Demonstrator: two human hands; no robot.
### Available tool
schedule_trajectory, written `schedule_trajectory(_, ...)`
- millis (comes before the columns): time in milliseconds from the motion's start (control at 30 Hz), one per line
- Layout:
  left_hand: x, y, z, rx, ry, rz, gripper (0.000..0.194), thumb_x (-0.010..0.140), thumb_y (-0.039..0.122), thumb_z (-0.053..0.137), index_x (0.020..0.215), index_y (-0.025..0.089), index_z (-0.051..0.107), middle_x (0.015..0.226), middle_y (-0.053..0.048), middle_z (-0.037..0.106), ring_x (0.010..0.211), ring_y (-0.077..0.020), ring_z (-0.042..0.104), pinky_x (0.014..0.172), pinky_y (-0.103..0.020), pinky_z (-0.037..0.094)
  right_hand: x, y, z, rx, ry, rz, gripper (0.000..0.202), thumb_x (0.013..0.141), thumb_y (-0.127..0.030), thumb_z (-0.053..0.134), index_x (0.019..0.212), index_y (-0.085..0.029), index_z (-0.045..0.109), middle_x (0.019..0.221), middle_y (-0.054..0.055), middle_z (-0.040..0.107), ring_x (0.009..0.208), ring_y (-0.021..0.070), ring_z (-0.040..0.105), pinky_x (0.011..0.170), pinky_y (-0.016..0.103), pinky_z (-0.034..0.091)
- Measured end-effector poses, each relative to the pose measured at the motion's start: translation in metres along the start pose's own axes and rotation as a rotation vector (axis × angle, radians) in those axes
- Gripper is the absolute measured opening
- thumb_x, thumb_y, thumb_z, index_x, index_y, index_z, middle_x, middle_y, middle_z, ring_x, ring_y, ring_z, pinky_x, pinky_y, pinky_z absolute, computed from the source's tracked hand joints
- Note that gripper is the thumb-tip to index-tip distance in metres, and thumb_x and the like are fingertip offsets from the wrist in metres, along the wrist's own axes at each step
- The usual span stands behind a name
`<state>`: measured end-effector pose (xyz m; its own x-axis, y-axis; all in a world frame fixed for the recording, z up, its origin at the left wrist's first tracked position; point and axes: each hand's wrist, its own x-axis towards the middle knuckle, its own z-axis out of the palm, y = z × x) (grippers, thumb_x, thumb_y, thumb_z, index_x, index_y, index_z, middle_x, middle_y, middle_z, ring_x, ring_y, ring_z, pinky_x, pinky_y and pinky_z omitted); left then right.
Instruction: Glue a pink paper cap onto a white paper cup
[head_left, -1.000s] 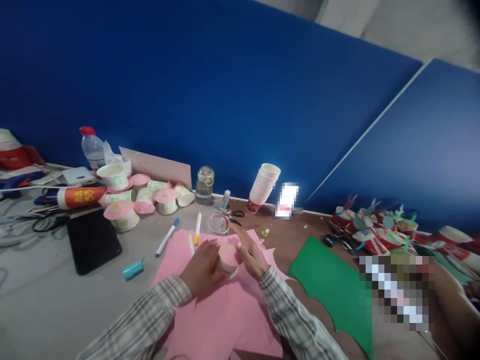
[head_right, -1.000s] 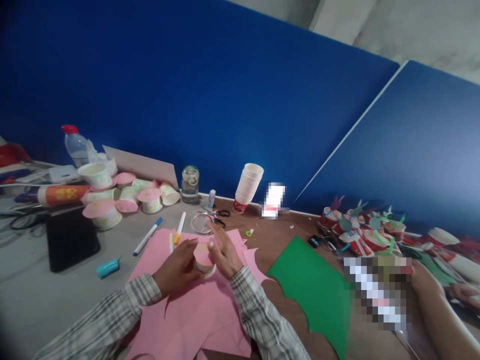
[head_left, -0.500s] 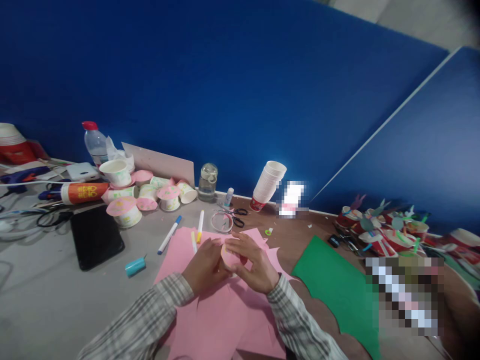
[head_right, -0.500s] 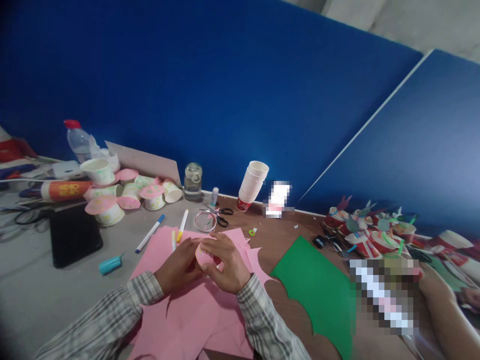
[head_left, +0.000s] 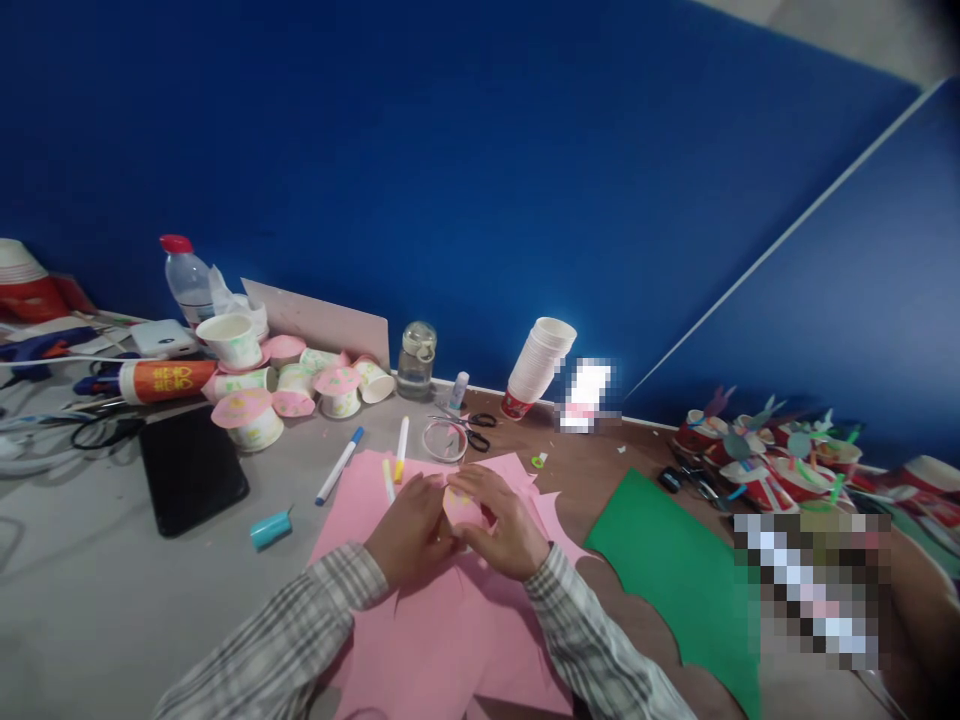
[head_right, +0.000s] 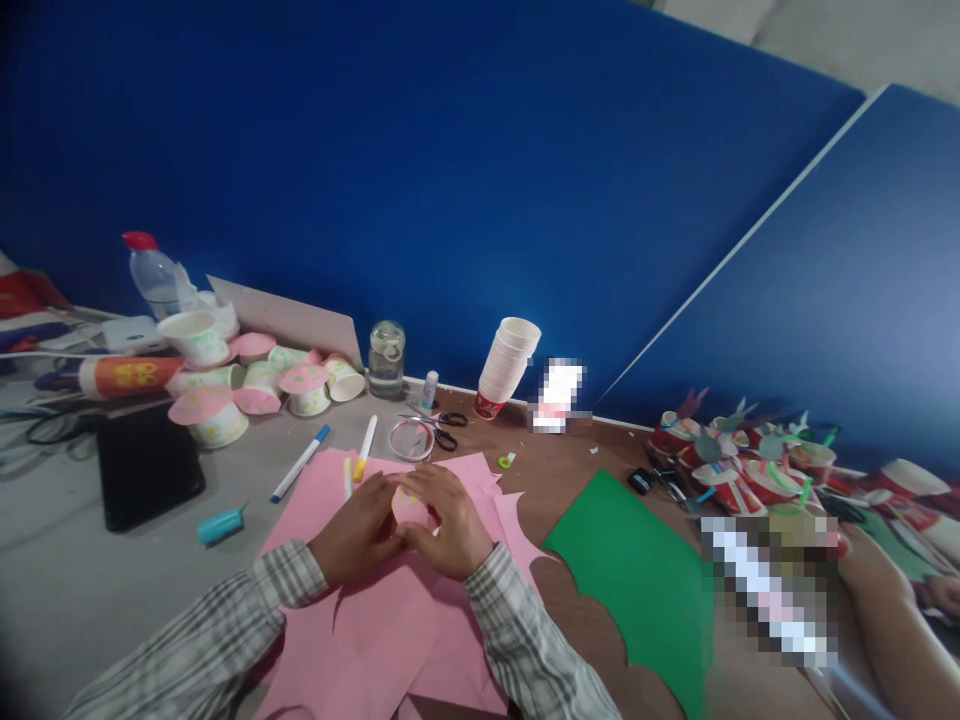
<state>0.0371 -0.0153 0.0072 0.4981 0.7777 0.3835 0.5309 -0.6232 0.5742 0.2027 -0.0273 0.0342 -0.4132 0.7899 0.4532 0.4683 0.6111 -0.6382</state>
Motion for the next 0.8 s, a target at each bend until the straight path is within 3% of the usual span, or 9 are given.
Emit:
schedule_trajectory(233, -0.002, -0.008, 0.006, 0.008, -0.034, 0.04, 0.056, 0.069, 0.037, 0.061, 0.118, 0.025, 0.038, 0.112, -0.006, 0.055, 0.104, -0.0252, 0.048, 0.095, -0.047, 0.035, -0.007, 0.0, 0.0, -0.068, 0.012, -0.05, 0.057, 0.073, -0.035, 0.065, 0.126, -0.026, 0.045, 0.122, 0.007, 0.058, 0.114, 0.0267, 0.051, 0.101, 0.044, 0.038)
schedule_trajectory(400, -0.003, -0.01, 0.007, 0.045, -0.01, 0.042, 0.048, 0.067, 0.04, 0.062, 0.11, 0.026, 0.047, 0.109, -0.005, 0.056, 0.101, -0.0256, 0.051, 0.088, -0.044, 0.042, -0.008, 0.002, -0.006, 0.037, 0.093, 0.072, 0.061, 0.08, -0.056, 0.045, 0.13, -0.023, 0.04, 0.132, 0.011, 0.049, 0.122, 0.0293, 0.043, 0.102, 0.047, 0.035)
schedule_trajectory(567, -0.003, -0.006, 0.004, 0.049, -0.03, 0.014, 0.049, 0.066, 0.039, 0.063, 0.11, 0.025, 0.048, 0.108, -0.006, 0.056, 0.103, -0.0272, 0.049, 0.089, -0.045, 0.041, -0.006, 0.015, -0.004, 0.275, 0.115, 0.212, 0.053, 0.082, -0.058, 0.038, 0.122, -0.025, 0.05, 0.126, 0.008, 0.055, 0.119, 0.0271, 0.048, 0.101, 0.042, 0.038)
schedule_trajectory(667, -0.003, -0.003, 0.002, 0.05, -0.043, -0.015, 0.044, 0.067, 0.039, 0.062, 0.107, 0.025, 0.049, 0.106, -0.005, 0.057, 0.103, -0.0273, 0.048, 0.09, -0.046, 0.04, -0.007, 0.024, -0.002, 0.401, 0.133, 0.287, 0.053, 0.08, -0.06, 0.04, 0.117, -0.024, 0.056, 0.121, 0.008, 0.059, 0.115, 0.0282, 0.051, 0.098, 0.043, 0.04)
schedule_trajectory(800, -0.003, -0.002, 0.003, 0.064, -0.051, -0.062, 0.039, 0.066, 0.04, 0.062, 0.101, 0.024, 0.054, 0.1, -0.006, 0.059, 0.101, -0.0279, 0.049, 0.089, -0.047, 0.04, -0.008, 0.027, 0.001, 0.478, 0.031, 0.359, 0.054, 0.072, -0.056, 0.057, 0.115, -0.023, 0.057, 0.121, 0.01, 0.058, 0.111, 0.0278, 0.053, 0.095, 0.041, 0.042)
